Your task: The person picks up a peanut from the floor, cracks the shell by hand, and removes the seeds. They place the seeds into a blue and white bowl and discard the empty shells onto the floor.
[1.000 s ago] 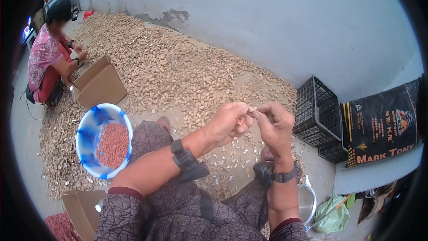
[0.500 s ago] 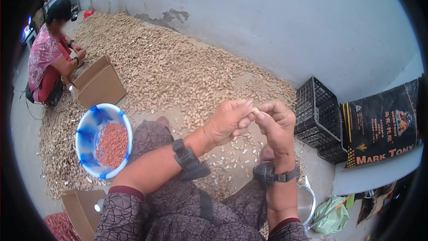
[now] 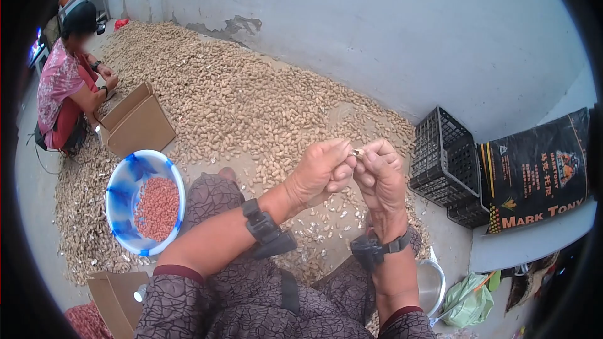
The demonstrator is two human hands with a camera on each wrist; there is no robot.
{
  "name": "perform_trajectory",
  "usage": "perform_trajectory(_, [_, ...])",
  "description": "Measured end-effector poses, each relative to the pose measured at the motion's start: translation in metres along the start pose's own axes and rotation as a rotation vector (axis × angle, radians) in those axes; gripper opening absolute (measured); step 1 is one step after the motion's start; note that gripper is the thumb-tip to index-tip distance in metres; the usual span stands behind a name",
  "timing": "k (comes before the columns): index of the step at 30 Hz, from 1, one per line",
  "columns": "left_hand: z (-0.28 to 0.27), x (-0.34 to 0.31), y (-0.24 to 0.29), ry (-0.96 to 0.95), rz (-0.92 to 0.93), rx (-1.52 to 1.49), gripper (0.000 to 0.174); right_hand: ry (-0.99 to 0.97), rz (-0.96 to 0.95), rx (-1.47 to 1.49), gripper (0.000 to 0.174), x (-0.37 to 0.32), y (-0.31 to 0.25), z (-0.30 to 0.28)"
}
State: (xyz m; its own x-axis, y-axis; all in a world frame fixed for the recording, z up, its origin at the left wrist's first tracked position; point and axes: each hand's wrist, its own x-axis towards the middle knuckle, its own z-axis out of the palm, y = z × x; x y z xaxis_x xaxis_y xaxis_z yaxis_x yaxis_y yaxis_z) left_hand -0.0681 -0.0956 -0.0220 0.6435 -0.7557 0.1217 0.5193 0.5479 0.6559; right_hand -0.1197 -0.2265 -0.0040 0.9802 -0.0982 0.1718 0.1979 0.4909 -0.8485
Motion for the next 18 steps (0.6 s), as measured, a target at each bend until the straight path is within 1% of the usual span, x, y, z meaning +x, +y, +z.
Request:
perform_trajectory(2, [-0.002, 0.002, 0.000, 0.003, -0.031, -0.055, 0.025, 0.075, -0.013, -0.030, 0.010, 0.002, 0.003, -0.001])
perform_trajectory(5, [-0.004, 0.003, 0.000, -0.013, -0.052, -0.091, 0.024, 0.117, -0.011, -0.043, 0.009, 0.005, 0.005, -0.004])
perform_trajectory(9, [-0.010, 0.003, 0.000, 0.021, -0.106, -0.110, 0.023, 0.122, 0.003, -0.052, 0.008, 0.007, 0.008, -0.008])
perform_trajectory(12, [-0.016, 0.003, 0.002, 0.026, -0.132, -0.088, 0.021, 0.123, 0.033, -0.034, 0.008, 0.007, 0.006, -0.010])
perform_trajectory(15, [-0.014, -0.001, 0.007, 0.152, -0.168, -0.024, 0.020, 0.135, 0.040, -0.003, 0.008, 0.006, 0.004, -0.009])
perform_trajectory(16, [-0.016, -0.001, 0.008, 0.156, -0.169, -0.025, 0.020, 0.136, 0.044, -0.001, 0.008, 0.006, 0.004, -0.009])
perform_trajectory(18, [-0.019, -0.002, 0.010, 0.148, -0.149, 0.123, 0.022, 0.134, 0.054, -0.028, 0.008, 0.007, 0.002, -0.010])
